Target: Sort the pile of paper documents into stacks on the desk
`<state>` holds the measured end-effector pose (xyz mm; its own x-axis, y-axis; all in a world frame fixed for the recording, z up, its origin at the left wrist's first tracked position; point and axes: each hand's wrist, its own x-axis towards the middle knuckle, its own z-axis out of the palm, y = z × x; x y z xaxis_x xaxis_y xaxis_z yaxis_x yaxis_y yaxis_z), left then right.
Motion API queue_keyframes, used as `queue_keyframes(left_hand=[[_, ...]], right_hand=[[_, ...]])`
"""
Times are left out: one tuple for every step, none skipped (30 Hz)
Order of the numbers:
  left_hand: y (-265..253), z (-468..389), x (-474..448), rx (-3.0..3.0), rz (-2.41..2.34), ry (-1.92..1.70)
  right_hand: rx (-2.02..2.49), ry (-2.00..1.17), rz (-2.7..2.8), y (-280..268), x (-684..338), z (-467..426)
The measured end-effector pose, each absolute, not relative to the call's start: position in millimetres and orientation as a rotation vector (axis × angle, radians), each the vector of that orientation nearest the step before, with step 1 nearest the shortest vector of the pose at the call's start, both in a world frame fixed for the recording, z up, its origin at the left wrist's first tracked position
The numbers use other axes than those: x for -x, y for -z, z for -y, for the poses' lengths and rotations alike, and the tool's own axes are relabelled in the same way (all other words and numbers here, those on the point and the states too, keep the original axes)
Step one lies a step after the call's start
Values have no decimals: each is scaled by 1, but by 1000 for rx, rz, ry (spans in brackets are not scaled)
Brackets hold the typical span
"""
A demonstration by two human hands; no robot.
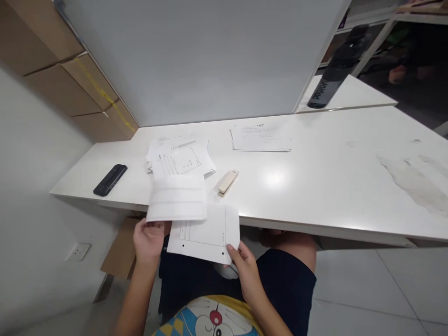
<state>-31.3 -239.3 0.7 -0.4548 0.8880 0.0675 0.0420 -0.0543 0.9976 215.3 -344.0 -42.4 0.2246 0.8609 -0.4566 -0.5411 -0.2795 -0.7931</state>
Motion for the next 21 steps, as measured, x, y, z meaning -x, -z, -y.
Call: queue_keyframes(left_hand=[[9, 254, 32, -918, -1474, -1577], [18, 269, 33, -850, -1442, -1558], [26, 283, 33, -824, -1465, -1550], [33, 296, 31, -849, -1528, -1549], [39, 307, 29, -915, -1612, -1531], [44, 317, 26, -1005, -1698, -1495], [47, 324, 22, -1094, -1764, -1438], [50, 329, 18, -1154, -1792, -1369], [52, 331, 14, -1166, -1777, -1309], [54, 330, 10, -1130, -1730, -1275], [55, 328, 6, -1065, -1672, -1272], [56, 325, 3, -999, -1621, -1289], [57, 322, 1, -958, -1587, -1311], [57, 318, 0, -956, -1573, -1326], [56, 315, -1, -996, -1578, -1330], [54, 314, -1, -1071, -1594, -1318], [52, 313, 0, -1166, -1612, -1293], [50, 313, 0, -1270, -1625, -1263], [47, 314, -1, -1378, -1627, -1238], [43, 316, -1, -1489, -1618, -1224], [39, 317, -2, -1606, -1594, -1226]], right_hand=[[1214, -1441, 358, 40, -217, 342], [1202, -1469, 354, 38, -218, 340], [1190, -1493, 345, 36, -218, 339], [1178, -1514, 333, 36, -218, 337], [1167, -1532, 319, 36, -218, 336], [1159, -1544, 303, 38, -217, 335], [1153, -1548, 288, 40, -216, 334], [1146, -1549, 278, 44, -215, 333], [1137, -1547, 275, 48, -214, 333], [1123, -1548, 276, 53, -214, 332], [1109, -1548, 281, 58, -215, 332], [1098, -1545, 286, 63, -218, 332], [1090, -1538, 290, 67, -221, 331], [1088, -1530, 291, 69, -225, 331], [1092, -1530, 290, 70, -230, 331], [1097, -1544, 290, 68, -236, 330], [1099, -1573, 294, 64, -241, 330], [1098, -1607, 302, 58, -247, 330], [1096, -1633, 321, 50, -251, 330], [1095, -1641, 358, 42, -255, 330], [1101, -1626, 419, 33, -258, 330]])
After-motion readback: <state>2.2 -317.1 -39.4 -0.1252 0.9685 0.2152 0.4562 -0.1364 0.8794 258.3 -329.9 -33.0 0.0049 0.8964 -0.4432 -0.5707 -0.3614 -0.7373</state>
